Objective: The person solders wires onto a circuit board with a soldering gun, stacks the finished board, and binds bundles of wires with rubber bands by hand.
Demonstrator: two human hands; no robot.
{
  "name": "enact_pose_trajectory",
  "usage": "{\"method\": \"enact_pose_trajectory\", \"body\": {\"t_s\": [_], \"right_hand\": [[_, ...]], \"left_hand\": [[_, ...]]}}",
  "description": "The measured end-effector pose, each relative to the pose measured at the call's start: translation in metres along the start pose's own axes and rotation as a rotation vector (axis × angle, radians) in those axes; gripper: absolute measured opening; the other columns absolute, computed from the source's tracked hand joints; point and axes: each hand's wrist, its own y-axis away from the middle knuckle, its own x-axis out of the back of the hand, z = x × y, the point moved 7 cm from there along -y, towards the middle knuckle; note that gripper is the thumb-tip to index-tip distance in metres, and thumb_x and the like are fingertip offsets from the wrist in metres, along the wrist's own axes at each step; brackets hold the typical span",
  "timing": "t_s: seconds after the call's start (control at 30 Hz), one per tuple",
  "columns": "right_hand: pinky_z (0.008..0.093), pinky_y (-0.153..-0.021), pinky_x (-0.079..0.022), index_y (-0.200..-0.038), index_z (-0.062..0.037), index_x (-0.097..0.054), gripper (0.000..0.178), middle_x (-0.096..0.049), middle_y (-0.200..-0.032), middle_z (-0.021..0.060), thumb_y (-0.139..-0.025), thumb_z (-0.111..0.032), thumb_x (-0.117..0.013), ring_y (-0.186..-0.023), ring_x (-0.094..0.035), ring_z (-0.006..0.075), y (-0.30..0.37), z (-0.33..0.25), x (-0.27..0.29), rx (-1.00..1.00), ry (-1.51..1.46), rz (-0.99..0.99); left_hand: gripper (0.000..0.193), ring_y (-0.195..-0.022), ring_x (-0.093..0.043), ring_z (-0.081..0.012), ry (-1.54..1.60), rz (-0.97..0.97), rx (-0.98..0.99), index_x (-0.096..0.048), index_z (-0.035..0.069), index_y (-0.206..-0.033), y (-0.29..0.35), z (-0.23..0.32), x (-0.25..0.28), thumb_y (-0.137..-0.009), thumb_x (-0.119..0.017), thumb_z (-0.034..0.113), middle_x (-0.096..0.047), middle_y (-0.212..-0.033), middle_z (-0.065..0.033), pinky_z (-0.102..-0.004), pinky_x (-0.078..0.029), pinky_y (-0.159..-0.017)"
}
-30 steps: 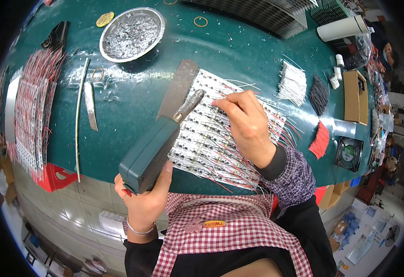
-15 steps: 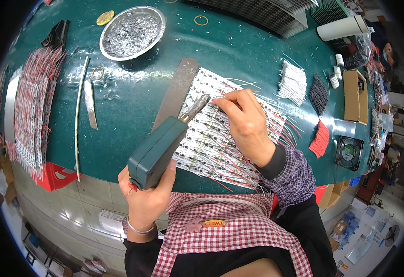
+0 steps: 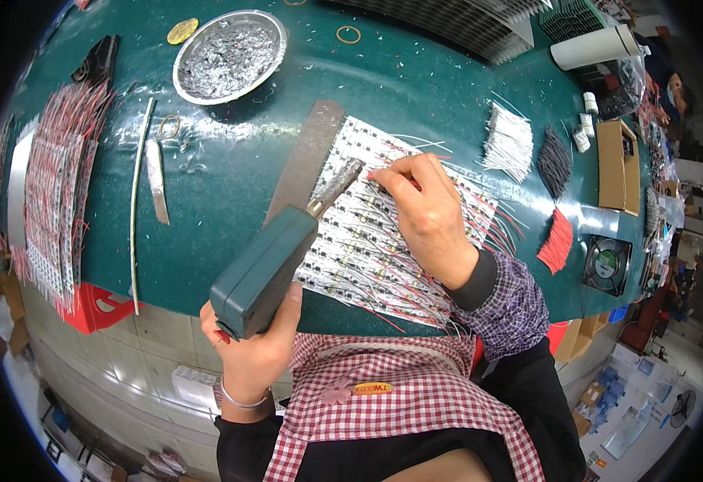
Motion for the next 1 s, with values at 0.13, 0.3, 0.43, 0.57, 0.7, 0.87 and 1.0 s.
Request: {"method": "enact_pose_trajectory", "body": {"t_s": [0.13,0.3,0.43,0.57,0.7,0.87,1.0], "right_hand": [[0.0330,-0.062,-0.045,-0.093,-0.0026,-0.066,0.031,-0.055,-0.082,0.0082,-0.065,0.012,-0.061,-0.076,-0.054,0.0235,0.001,0.000,-0.001,0.006,0.002,0.002],[0.0329,-0.062,-0.044,-0.092,-0.0026,-0.065,0.032,-0.055,-0.082,0.0081,-0.064,0.012,-0.061,-0.075,-0.054,0.0233,0.000,-0.009,0.009,0.038,0.004,0.069],[0.0330,-0.061,-0.044,-0.091,-0.0019,-0.065,0.030,-0.055,-0.082,0.0082,-0.065,0.012,-0.064,-0.073,-0.054,0.0232,0.005,-0.017,0.008,0.045,-0.036,0.041],[0.0331,-0.060,-0.044,-0.091,-0.0020,-0.065,0.027,-0.055,-0.082,0.0083,-0.066,0.011,-0.065,-0.072,-0.054,0.0233,0.007,-0.014,0.002,0.032,-0.057,0.012],[0.0328,-0.060,-0.044,-0.091,-0.0027,-0.065,0.026,-0.055,-0.081,0.0079,-0.068,0.010,-0.066,-0.072,-0.054,0.0231,0.009,-0.012,-0.001,0.025,-0.034,0.008],[0.0345,-0.064,-0.047,-0.092,0.0003,-0.062,0.031,-0.054,-0.087,0.0106,-0.064,0.011,-0.058,-0.077,-0.053,0.0254,0.009,-0.014,-0.002,0.024,-0.041,-0.028],[0.0342,-0.065,-0.047,-0.093,0.0001,-0.062,0.030,-0.054,-0.087,0.0104,-0.065,0.010,-0.058,-0.077,-0.053,0.0253,0.009,-0.013,-0.003,0.017,-0.022,-0.051]], "left_hand": [[0.013,-0.064,-0.061,-0.0132,-0.124,0.002,-0.011,-0.066,0.001,-0.081,0.004,-0.001,0.002,-0.071,-0.074,0.001,-0.066,-0.081,-0.0040,-0.0259,-0.045,-0.062],[0.018,-0.058,-0.056,-0.0099,-0.002,0.013,-0.006,-0.065,-0.002,-0.088,0.004,-0.009,0.005,-0.072,-0.072,-0.002,-0.063,-0.074,-0.0027,-0.0235,-0.041,-0.054],[0.014,-0.063,-0.062,-0.0119,0.030,0.035,0.070,-0.066,0.001,-0.082,0.005,-0.008,0.009,-0.071,-0.073,0.001,-0.067,-0.076,-0.0039,-0.0263,-0.046,-0.060],[0.014,-0.064,-0.061,-0.0124,0.018,0.034,0.087,-0.066,0.001,-0.082,0.008,-0.011,0.011,-0.070,-0.074,0.000,-0.067,-0.078,-0.0043,-0.0261,-0.046,-0.061],[0.015,-0.064,-0.060,-0.0133,-0.030,0.028,0.095,-0.066,0.002,-0.081,0.012,-0.015,0.010,-0.069,-0.075,0.000,-0.066,-0.078,-0.0041,-0.0269,-0.045,-0.061],[0.015,-0.070,-0.058,-0.0150,0.051,-0.015,0.171,-0.065,0.003,-0.080,0.013,-0.017,0.008,-0.070,-0.077,0.002,-0.064,-0.085,-0.0036,-0.0286,-0.044,-0.067],[0.014,-0.069,-0.058,-0.0154,0.004,0.023,0.055,-0.065,0.003,-0.079,0.013,-0.014,0.007,-0.071,-0.076,0.002,-0.064,-0.083,-0.0033,-0.0285,-0.044,-0.066]]}}
